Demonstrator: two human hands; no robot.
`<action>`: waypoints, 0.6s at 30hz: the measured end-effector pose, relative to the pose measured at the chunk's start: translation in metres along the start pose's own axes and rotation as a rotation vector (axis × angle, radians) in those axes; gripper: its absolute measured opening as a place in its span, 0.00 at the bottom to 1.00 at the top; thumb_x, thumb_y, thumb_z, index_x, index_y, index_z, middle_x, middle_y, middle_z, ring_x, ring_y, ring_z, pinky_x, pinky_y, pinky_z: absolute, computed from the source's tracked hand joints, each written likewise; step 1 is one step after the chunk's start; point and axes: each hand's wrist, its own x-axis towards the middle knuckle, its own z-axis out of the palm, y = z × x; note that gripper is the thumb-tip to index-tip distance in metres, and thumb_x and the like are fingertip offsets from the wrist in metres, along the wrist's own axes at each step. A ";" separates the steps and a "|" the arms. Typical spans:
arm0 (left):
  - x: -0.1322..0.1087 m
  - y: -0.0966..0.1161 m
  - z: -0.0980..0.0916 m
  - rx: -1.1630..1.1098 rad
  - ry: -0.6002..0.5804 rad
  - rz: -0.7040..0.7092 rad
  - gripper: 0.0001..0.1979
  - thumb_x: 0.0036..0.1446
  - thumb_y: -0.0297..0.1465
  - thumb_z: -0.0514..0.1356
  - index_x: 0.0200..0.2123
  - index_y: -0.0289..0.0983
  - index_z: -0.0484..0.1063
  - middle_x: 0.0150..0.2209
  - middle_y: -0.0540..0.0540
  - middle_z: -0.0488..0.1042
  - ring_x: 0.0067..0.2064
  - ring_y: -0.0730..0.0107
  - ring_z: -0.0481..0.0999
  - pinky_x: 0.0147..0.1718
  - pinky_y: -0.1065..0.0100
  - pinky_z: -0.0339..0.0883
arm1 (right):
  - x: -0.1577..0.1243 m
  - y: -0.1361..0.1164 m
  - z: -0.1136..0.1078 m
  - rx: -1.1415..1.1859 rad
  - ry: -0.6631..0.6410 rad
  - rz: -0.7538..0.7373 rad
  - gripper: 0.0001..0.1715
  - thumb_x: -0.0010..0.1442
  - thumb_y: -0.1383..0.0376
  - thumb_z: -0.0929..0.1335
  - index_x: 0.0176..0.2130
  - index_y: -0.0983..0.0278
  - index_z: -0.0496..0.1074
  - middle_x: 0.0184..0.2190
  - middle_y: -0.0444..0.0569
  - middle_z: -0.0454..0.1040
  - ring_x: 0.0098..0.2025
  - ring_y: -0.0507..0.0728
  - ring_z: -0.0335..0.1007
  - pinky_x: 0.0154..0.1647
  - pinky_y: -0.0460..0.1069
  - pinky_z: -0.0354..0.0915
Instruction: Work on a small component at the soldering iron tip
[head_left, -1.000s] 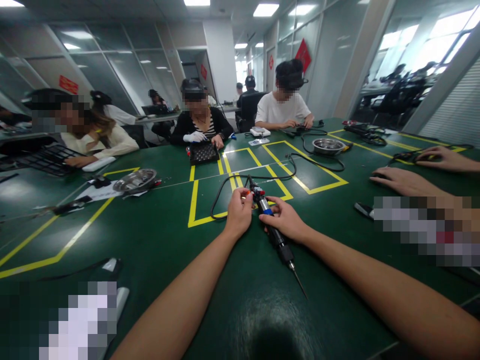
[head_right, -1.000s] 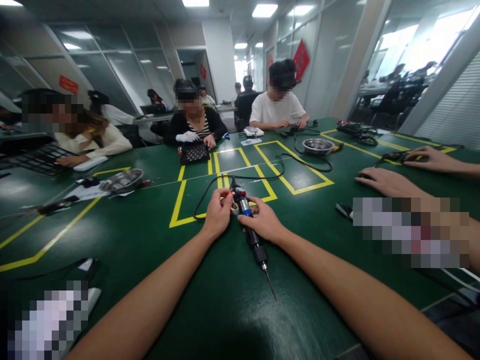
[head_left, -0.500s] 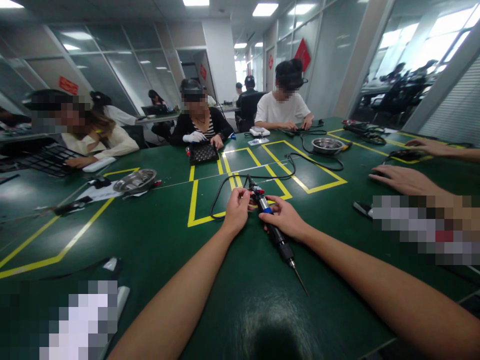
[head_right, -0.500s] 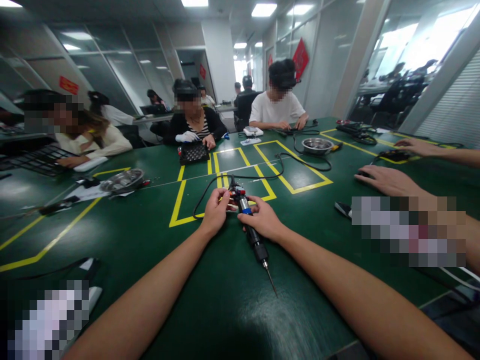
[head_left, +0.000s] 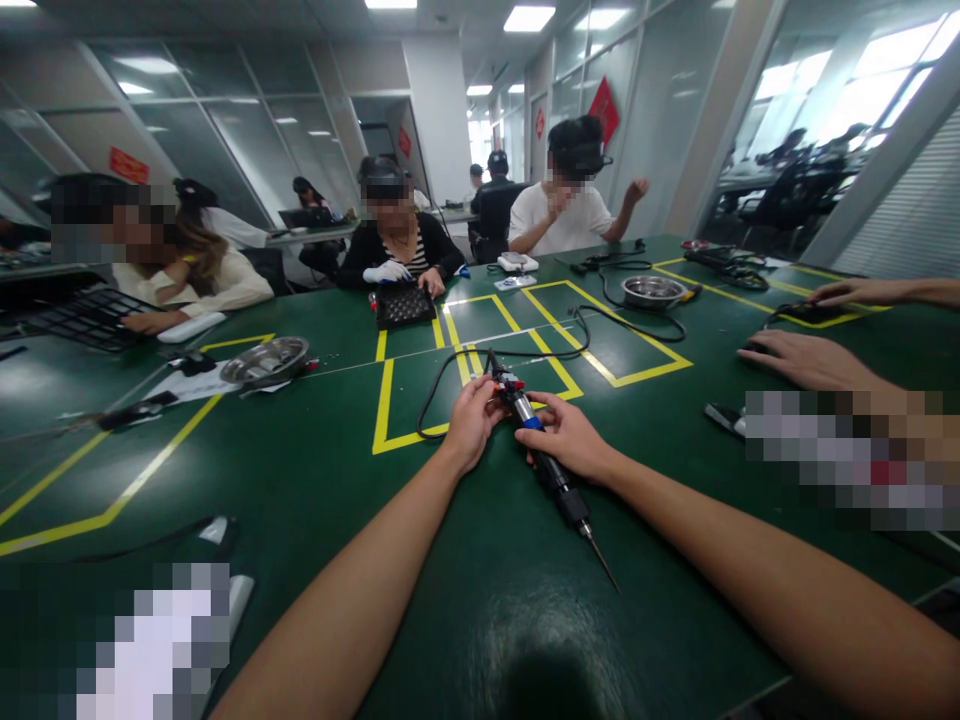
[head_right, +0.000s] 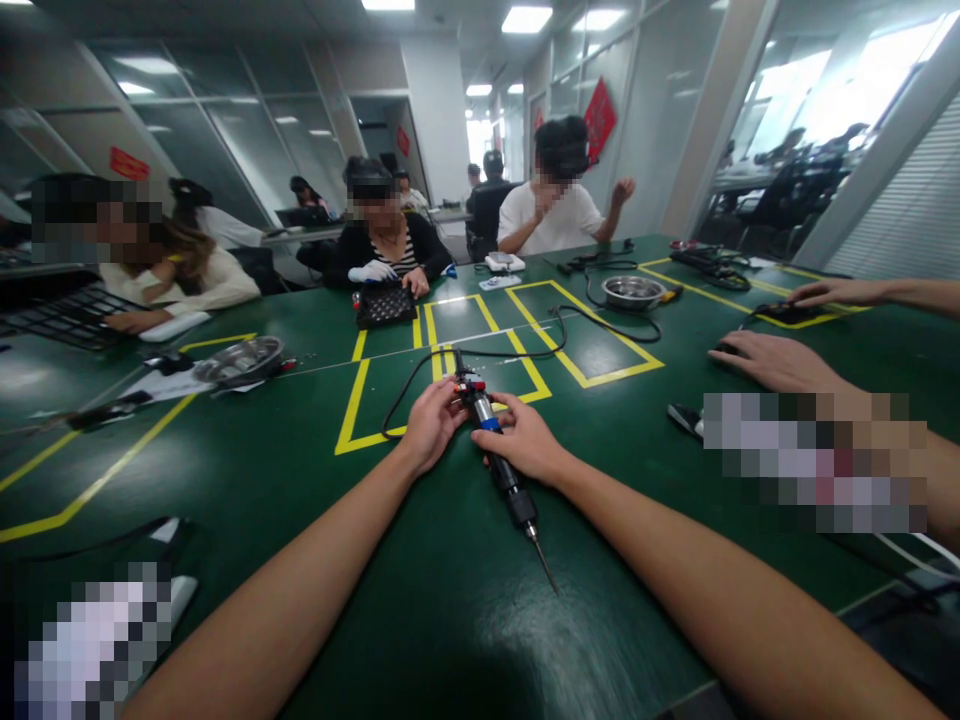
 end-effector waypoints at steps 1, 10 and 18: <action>-0.001 0.001 0.000 -0.016 -0.016 -0.006 0.16 0.60 0.38 0.62 0.48 0.38 0.67 0.46 0.42 0.79 0.45 0.65 0.80 0.47 0.60 0.73 | 0.000 0.000 0.000 -0.006 0.002 -0.003 0.44 0.53 0.63 0.77 0.63 0.61 0.59 0.36 0.45 0.76 0.24 0.54 0.77 0.24 0.49 0.74; -0.003 0.005 0.004 -0.077 -0.062 -0.050 0.14 0.59 0.37 0.63 0.44 0.34 0.72 0.41 0.42 0.80 0.38 0.66 0.79 0.40 0.65 0.74 | 0.002 0.002 -0.003 -0.011 -0.017 -0.026 0.44 0.54 0.64 0.76 0.63 0.63 0.57 0.35 0.45 0.75 0.24 0.54 0.77 0.23 0.49 0.74; -0.001 0.000 0.002 -0.074 -0.049 -0.044 0.15 0.58 0.37 0.65 0.44 0.34 0.73 0.41 0.43 0.80 0.38 0.67 0.79 0.39 0.66 0.72 | 0.001 0.002 -0.002 -0.025 -0.001 0.000 0.44 0.53 0.63 0.76 0.63 0.62 0.58 0.36 0.45 0.75 0.24 0.54 0.77 0.23 0.49 0.74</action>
